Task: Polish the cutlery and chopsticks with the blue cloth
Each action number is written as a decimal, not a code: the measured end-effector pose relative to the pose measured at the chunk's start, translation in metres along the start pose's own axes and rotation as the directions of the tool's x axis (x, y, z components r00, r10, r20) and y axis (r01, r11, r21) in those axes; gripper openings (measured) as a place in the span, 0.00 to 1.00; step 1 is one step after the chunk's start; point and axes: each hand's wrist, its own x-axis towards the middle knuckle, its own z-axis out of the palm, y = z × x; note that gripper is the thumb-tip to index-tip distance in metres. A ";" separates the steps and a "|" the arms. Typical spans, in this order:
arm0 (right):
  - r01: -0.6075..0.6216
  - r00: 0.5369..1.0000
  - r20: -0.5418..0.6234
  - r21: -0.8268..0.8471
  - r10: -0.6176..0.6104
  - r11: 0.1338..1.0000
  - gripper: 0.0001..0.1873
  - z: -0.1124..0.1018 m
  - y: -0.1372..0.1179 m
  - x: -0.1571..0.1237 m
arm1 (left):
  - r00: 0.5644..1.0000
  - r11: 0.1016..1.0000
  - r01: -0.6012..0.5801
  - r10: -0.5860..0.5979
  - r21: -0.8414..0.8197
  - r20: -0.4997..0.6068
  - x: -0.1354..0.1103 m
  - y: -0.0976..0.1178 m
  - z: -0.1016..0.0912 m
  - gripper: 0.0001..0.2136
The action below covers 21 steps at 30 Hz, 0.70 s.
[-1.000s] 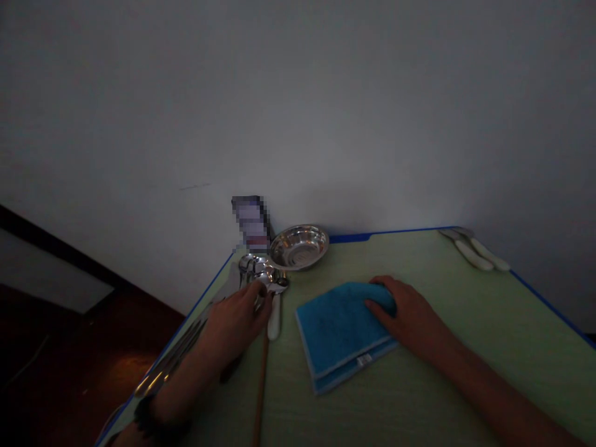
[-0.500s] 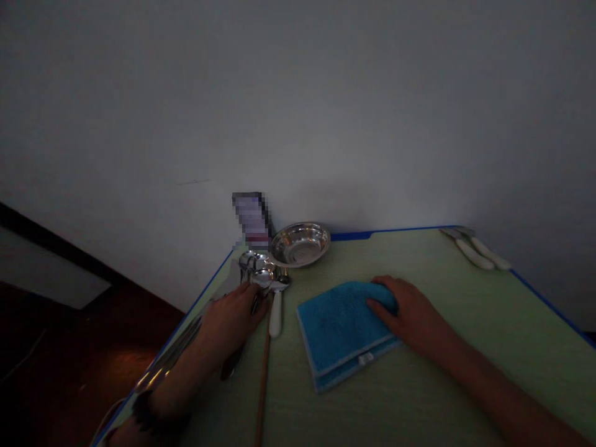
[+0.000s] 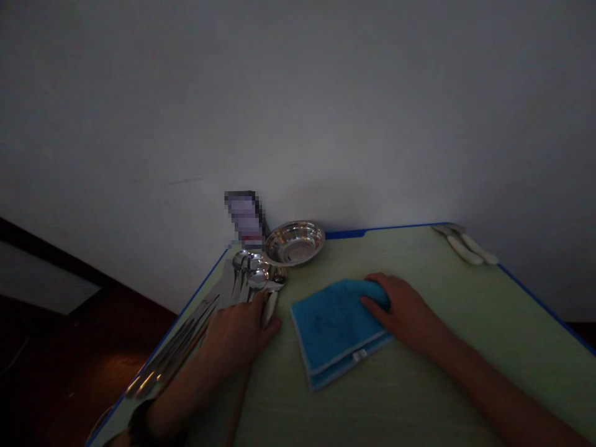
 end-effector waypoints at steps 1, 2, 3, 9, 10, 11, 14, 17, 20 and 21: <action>0.001 1.000 -0.001 0.000 -0.001 1.000 0.20 0.000 0.000 0.000 | 1.000 1.000 0.007 -0.007 0.008 0.004 0.000 -0.001 -0.002 0.17; 0.002 1.000 -0.001 -0.001 -0.002 1.000 0.20 0.000 0.001 0.000 | 1.000 1.000 0.012 -0.012 0.013 0.005 0.000 -0.001 -0.003 0.17; 0.002 1.000 -0.002 -0.002 -0.002 1.000 0.20 0.000 0.001 0.000 | 1.000 1.000 0.014 -0.014 0.015 0.006 0.000 -0.002 -0.005 0.17; 0.010 1.000 0.008 -0.009 -0.010 1.000 0.19 0.001 0.001 0.000 | 0.999 0.999 0.033 -0.033 -0.021 0.023 -0.001 -0.009 -0.011 0.20; 0.014 1.000 0.004 -0.010 -0.014 1.000 0.19 0.001 0.001 0.000 | 0.999 0.999 0.036 -0.035 -0.040 0.032 -0.001 -0.012 -0.012 0.20; 0.017 1.000 -0.002 -0.010 -0.017 1.000 0.19 0.001 0.001 -0.001 | 0.998 0.998 0.036 -0.033 -0.056 0.044 -0.001 -0.015 -0.013 0.20; 0.018 1.000 -0.007 -0.018 -0.019 1.000 0.20 0.002 0.003 0.000 | 0.996 0.982 -0.003 0.020 -0.188 0.091 0.000 -0.027 -0.014 0.19; 0.017 1.000 0.000 -0.023 -0.017 1.000 0.20 0.002 0.003 0.000 | 0.987 0.928 -0.041 0.094 -0.370 0.127 0.004 -0.040 -0.014 0.19; 0.016 1.000 0.001 -0.011 -0.016 1.000 0.19 0.001 0.001 0.000 | 0.979 0.898 -0.056 0.135 -0.437 0.153 0.006 -0.049 -0.016 0.20; 0.014 1.000 -0.004 -0.007 -0.014 1.000 0.19 0.001 0.001 0.000 | 0.976 0.887 -0.056 0.146 -0.459 0.164 0.006 -0.051 -0.018 0.20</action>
